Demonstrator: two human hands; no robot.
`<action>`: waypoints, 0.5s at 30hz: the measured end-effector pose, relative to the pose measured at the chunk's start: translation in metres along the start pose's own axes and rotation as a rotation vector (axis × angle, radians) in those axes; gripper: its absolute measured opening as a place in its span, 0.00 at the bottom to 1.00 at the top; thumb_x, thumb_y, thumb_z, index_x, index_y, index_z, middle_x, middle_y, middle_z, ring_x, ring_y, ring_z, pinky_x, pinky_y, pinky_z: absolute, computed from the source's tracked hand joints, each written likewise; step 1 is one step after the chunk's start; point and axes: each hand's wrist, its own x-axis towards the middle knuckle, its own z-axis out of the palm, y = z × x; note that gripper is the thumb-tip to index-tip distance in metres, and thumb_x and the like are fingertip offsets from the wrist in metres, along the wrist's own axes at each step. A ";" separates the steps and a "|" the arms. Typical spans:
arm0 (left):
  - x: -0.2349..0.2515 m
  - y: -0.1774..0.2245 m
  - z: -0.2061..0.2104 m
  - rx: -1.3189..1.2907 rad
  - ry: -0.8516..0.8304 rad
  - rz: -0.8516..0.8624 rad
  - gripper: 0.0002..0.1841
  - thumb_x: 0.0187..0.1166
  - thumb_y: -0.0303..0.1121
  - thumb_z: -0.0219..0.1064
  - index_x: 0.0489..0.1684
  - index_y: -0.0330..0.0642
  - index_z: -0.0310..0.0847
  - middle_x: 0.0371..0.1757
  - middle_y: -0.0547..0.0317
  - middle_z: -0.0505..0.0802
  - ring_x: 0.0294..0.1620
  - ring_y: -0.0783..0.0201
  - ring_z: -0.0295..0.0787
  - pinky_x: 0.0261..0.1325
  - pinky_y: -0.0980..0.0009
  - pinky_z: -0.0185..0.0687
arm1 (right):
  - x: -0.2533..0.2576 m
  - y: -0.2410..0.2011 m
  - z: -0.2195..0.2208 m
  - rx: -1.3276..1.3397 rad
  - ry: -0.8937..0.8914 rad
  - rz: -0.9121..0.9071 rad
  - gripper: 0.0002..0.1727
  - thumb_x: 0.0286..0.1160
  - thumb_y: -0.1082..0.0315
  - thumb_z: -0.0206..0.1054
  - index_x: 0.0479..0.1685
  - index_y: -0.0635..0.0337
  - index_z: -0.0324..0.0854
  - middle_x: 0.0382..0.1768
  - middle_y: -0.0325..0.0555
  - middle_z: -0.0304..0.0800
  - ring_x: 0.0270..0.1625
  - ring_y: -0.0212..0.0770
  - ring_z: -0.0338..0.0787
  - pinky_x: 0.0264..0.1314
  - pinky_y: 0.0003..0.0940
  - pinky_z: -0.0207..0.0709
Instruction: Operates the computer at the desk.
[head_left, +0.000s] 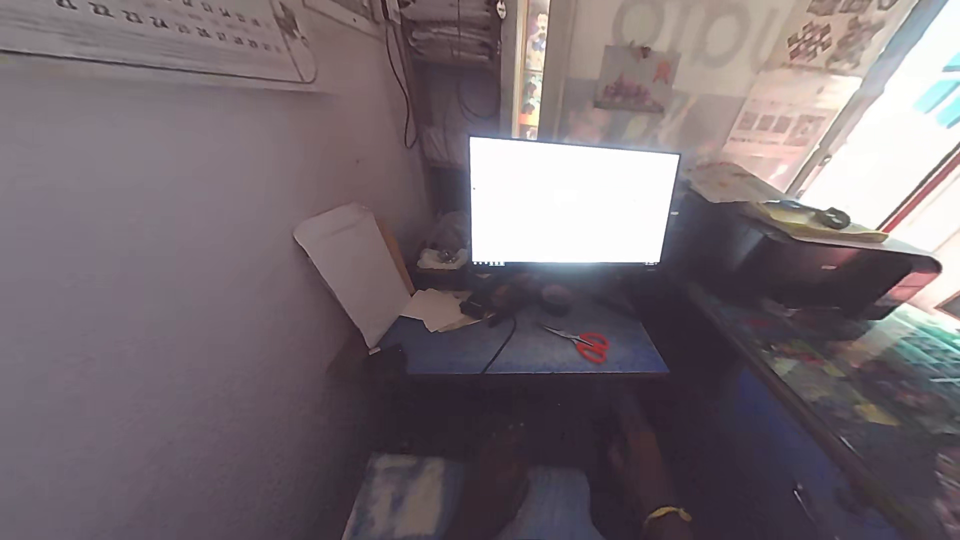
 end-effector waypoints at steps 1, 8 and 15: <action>0.001 0.000 -0.001 -0.003 0.004 -0.002 0.20 0.86 0.50 0.58 0.63 0.54 0.90 0.87 0.56 0.76 0.90 0.54 0.65 0.90 0.46 0.58 | 0.002 0.000 0.000 0.004 0.006 -0.006 0.37 0.73 0.57 0.71 0.85 0.57 0.71 0.80 0.66 0.75 0.82 0.65 0.75 0.84 0.59 0.69; 0.000 0.000 0.000 -0.024 -0.012 -0.001 0.20 0.86 0.52 0.59 0.64 0.57 0.90 0.87 0.56 0.75 0.90 0.52 0.65 0.89 0.45 0.59 | 0.001 0.004 0.007 -0.002 0.054 -0.028 0.36 0.71 0.58 0.72 0.82 0.58 0.75 0.77 0.64 0.78 0.79 0.65 0.78 0.81 0.59 0.72; 0.001 0.000 -0.004 -0.050 -0.056 0.037 0.22 0.87 0.56 0.54 0.76 0.72 0.80 0.90 0.65 0.70 0.93 0.59 0.57 0.92 0.47 0.52 | 0.001 0.007 0.010 0.015 0.053 -0.021 0.35 0.71 0.59 0.71 0.82 0.58 0.74 0.78 0.64 0.78 0.79 0.66 0.78 0.81 0.59 0.72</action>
